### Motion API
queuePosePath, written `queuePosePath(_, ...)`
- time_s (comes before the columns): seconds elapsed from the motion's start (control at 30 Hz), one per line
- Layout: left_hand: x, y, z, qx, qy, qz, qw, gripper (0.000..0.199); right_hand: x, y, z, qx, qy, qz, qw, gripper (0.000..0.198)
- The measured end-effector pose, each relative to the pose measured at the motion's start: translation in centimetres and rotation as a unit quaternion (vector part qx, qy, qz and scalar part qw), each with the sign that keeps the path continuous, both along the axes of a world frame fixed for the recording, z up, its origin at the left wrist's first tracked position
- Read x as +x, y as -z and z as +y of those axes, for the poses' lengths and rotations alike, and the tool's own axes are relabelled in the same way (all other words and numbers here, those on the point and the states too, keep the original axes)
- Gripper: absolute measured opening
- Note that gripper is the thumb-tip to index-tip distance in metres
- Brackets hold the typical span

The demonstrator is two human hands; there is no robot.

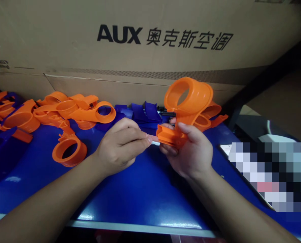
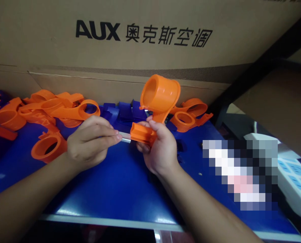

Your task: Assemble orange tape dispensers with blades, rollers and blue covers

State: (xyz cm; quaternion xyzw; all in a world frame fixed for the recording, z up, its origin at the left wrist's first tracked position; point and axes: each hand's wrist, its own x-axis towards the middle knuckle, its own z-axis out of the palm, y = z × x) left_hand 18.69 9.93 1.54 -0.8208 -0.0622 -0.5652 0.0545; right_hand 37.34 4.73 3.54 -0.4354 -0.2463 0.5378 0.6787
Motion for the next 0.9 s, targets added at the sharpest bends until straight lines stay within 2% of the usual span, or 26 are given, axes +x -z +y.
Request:
queuePosePath(0.2, 0.12, -0.38, 0.11, 0.018, 0.004, -0.004, 1.0, 0.009, 0.16, 0.03, -0.09, 0.003, -0.018, 0.007, 1.0, 0.035)
queuePosePath(0.63, -0.01, 0.02, 0.25, -0.017, 0.021, -0.016, 1.0, 0.014, 0.03, 0.05, -0.19, 0.014, -0.015, -0.002, 1.0, 0.03)
queuePosePath(0.77, 0.15, 0.17, 0.41, -0.004, 0.028, -0.043, 0.999, 0.015, -0.12, -0.02, -0.26, 0.011, -0.013, -0.002, 1.0, 0.028)
queuePosePath(0.9, -0.12, -0.16, 0.43, 0.013, 0.025, -0.012, 1.0, 0.011, -0.09, -0.1, -0.24, -0.004, -0.03, 0.004, 1.0, 0.03)
